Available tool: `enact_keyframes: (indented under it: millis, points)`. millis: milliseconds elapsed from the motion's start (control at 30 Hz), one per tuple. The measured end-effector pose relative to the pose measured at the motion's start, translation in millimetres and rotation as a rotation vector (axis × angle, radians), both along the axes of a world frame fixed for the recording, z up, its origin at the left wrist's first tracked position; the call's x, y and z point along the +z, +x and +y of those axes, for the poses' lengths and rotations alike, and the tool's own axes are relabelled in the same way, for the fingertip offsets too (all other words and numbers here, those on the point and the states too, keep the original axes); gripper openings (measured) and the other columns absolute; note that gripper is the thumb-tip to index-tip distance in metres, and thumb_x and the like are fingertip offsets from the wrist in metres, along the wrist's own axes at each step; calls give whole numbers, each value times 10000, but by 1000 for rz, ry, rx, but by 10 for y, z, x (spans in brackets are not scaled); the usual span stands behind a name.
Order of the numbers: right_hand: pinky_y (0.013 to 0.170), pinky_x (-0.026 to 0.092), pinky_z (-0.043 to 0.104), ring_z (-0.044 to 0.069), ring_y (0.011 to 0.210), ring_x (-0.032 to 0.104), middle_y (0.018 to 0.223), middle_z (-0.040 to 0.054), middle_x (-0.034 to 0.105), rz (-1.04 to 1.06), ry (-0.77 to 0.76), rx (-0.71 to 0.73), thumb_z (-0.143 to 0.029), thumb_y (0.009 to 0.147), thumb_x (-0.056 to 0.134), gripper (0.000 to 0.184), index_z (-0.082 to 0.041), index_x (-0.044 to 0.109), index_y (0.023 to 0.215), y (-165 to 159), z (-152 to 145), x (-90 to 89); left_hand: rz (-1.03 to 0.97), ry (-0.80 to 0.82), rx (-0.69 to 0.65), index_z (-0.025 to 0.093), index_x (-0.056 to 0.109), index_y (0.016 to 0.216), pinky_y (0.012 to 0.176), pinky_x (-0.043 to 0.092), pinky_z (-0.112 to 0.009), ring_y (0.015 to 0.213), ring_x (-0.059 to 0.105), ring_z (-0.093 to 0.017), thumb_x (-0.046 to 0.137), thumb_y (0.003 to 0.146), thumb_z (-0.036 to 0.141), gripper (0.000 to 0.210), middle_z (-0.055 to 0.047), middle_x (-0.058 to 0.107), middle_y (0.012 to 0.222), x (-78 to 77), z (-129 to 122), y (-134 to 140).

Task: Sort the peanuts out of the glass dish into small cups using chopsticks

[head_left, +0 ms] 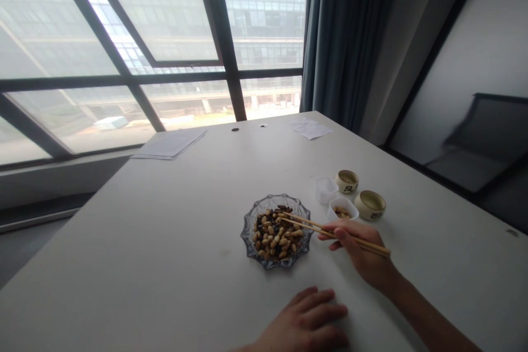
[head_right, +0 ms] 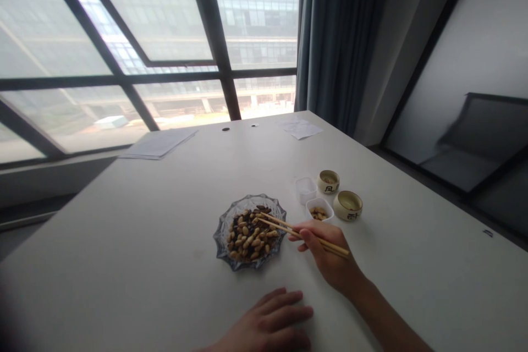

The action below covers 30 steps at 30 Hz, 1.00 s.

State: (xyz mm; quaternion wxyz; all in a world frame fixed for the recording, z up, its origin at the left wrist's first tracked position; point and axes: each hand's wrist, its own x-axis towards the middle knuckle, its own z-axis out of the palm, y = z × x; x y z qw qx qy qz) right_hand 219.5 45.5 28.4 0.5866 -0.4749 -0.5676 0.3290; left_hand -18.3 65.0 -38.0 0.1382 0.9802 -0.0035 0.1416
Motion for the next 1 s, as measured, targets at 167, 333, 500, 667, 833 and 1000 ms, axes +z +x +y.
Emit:
enact_keyframes:
  millis: [167, 333, 500, 667, 833, 1000]
  points:
    - [689, 697, 300, 246, 969, 815, 1100, 92, 808, 2, -5, 23, -381, 1055, 631, 257, -234, 819, 1149, -36, 35, -57, -7, 5, 5, 266, 657, 1328, 1295, 329, -376, 1524, 468, -219, 554, 1119, 337, 243, 27, 583, 1575, -2, -8, -4]
    - [682, 695, 304, 238, 947, 814, 1065, 83, 814, -21, 5, 40, -365, 1061, 623, 252, -244, 822, 1157, -68, 36, -83, -9, 35, 12, 268, 667, 1324, 1285, 347, -361, 1506, 493, -217, 609, 1095, 336, 245, 15, 600, 1559, 22, -8, -6]
    - [639, 698, 299, 248, 869, 833, 977, 101, 841, 52, 40, -88, -412, 1061, 617, 303, -211, 844, 1063, -94, 34, -65, 7, 5, 3, 267, 656, 1333, 1292, 340, -382, 1522, 474, -225, 540, 1124, 346, 251, 28, 570, 1588, 19, -3, -8]
    - [594, 696, 288, 263, 751, 836, 843, 121, 839, 143, 42, -283, -515, 1005, 676, 391, -169, 853, 958, 93, -8, 156, 18, 6, 1, 264, 661, 1325, 1288, 350, -381, 1519, 479, -225, 567, 1113, 345, 246, 18, 582, 1578, 18, -2, -7]
    - [554, 674, 256, 270, 695, 826, 790, 150, 825, 233, -39, -430, -591, 885, 783, 461, -136, 854, 873, 620, -124, 381, 10, -1, 10, 266, 674, 1313, 1288, 351, -363, 1514, 484, -215, 612, 1092, 337, 240, -6, 619, 1541, 45, -12, -4]
    - [470, 627, 212, 235, 546, 781, 694, 155, 795, 336, -118, -612, -543, 759, 868, 423, -121, 837, 747, 1099, -232, 480, 11, -17, 7, 267, 672, 1306, 1288, 348, -358, 1510, 490, -210, 617, 1090, 334, 233, 11, 615, 1544, 76, -3, -9]
